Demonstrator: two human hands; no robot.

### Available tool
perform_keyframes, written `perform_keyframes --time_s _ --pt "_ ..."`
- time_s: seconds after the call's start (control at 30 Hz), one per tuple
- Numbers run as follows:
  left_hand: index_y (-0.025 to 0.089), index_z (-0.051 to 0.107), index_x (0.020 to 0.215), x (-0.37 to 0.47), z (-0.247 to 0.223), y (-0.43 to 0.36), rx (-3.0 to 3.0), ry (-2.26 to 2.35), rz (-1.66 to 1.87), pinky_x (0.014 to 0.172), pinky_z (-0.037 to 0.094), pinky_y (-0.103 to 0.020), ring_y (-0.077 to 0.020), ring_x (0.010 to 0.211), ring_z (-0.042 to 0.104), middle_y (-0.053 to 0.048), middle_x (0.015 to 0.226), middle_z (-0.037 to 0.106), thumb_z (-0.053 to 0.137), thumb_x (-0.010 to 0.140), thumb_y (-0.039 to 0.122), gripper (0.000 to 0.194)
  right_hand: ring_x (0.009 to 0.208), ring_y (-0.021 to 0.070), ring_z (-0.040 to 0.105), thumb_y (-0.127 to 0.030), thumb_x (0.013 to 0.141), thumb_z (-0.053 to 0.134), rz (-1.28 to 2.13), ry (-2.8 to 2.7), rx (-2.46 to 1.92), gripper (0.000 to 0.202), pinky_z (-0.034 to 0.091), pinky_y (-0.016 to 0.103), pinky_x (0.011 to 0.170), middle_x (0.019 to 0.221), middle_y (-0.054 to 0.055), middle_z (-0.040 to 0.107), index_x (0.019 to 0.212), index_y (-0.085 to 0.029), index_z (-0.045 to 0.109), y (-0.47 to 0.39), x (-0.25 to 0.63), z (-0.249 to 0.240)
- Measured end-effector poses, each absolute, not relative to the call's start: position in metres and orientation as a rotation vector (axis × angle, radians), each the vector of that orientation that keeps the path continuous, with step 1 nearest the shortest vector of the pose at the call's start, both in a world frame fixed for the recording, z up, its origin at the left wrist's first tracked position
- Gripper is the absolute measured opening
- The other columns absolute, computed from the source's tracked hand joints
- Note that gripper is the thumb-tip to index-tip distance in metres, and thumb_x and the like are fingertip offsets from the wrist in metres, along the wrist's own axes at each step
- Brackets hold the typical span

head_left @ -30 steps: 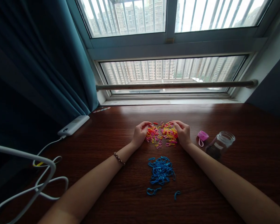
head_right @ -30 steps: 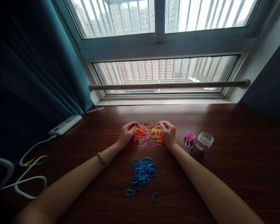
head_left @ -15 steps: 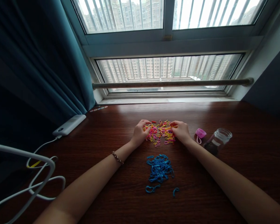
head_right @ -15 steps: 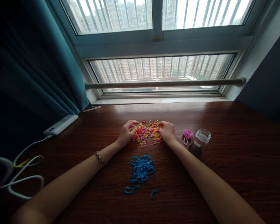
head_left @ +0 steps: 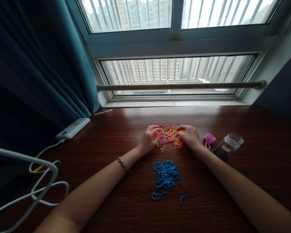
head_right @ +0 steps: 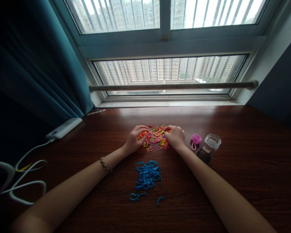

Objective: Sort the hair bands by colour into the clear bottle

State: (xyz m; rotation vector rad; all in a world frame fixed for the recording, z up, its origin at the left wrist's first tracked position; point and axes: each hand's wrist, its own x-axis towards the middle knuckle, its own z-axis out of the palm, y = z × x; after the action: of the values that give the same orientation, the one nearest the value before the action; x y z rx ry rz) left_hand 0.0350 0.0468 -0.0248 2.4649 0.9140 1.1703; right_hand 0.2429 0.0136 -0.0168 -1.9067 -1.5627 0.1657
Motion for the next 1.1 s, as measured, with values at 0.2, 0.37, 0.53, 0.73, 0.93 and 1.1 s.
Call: perform_keyframes --time_s 0.2,0.37,0.53,0.73,0.93,1.1 --pt "0.018 0.061 0.090 0.035 -0.025 0.049 2.437 0.940 1.193 0.090 0.041 -0.035 -0.0200 0.098 0.051 -0.007 0.097 0.058 0.050 0.078 0.016 0.017 0.070 0.0191 0.060 -0.016 0.059 0.053 0.213 -1.735 -1.985 0.025 0.038 0.025 0.056 0.073 0.000 0.069 0.073 -0.028 0.070 0.010 0.241 -0.014" --pt "0.019 0.062 0.088 0.033 -0.027 0.052 2.403 1.007 1.201 0.085 0.043 -0.033 -0.0190 0.092 0.053 -0.005 0.090 0.059 0.051 0.077 0.015 0.017 0.068 0.0176 0.061 -0.017 0.063 0.053 0.257 -1.741 -1.928 0.023 0.039 0.024 0.055 0.074 -0.001 0.069 0.076 -0.027 0.069 0.013 0.244 -0.015" --pt "0.018 0.063 0.084 0.031 -0.029 0.057 2.314 1.122 1.204 0.079 0.044 -0.031 -0.0181 0.084 0.056 -0.004 0.083 0.061 0.052 0.076 0.016 0.014 0.066 0.0159 0.061 -0.019 0.063 0.058 0.356 -1.767 -1.828 0.017 0.042 0.023 0.058 0.070 0.000 0.068 0.075 -0.025 0.069 0.016 0.245 -0.018" --pt "0.018 0.063 0.083 0.030 -0.033 0.061 2.204 1.143 1.213 0.079 0.044 -0.030 -0.0169 0.084 0.057 -0.004 0.084 0.063 0.052 0.076 0.020 0.013 0.070 0.0146 0.062 -0.022 0.065 0.060 0.373 -1.744 -1.867 0.015 0.043 0.021 0.060 0.076 0.001 0.068 0.078 -0.023 0.068 0.019 0.246 -0.019" --pt "0.015 0.063 0.086 0.028 -0.039 0.072 1.821 1.190 1.289 0.072 0.047 -0.028 -0.0169 0.081 0.059 -0.007 0.088 0.064 0.051 0.075 0.023 0.017 0.071 0.0147 0.063 -0.018 0.071 0.053 0.342 -1.596 -1.748 0.017 0.045 0.022 0.062 0.077 0.003 0.068 0.082 -0.018 0.065 0.020 0.245 -0.014" --pt "0.013 0.063 0.083 0.025 -0.043 0.080 1.633 1.232 1.353 0.071 0.047 -0.028 -0.0168 0.076 0.059 -0.007 0.081 0.064 0.058 0.069 0.024 0.019 0.061 0.0127 0.063 -0.008 0.070 0.048 0.468 -1.520 -1.658 0.020 0.047 0.021 0.055 0.071 0.003 0.067 0.077 -0.016 0.064 0.017 0.240 -0.007"
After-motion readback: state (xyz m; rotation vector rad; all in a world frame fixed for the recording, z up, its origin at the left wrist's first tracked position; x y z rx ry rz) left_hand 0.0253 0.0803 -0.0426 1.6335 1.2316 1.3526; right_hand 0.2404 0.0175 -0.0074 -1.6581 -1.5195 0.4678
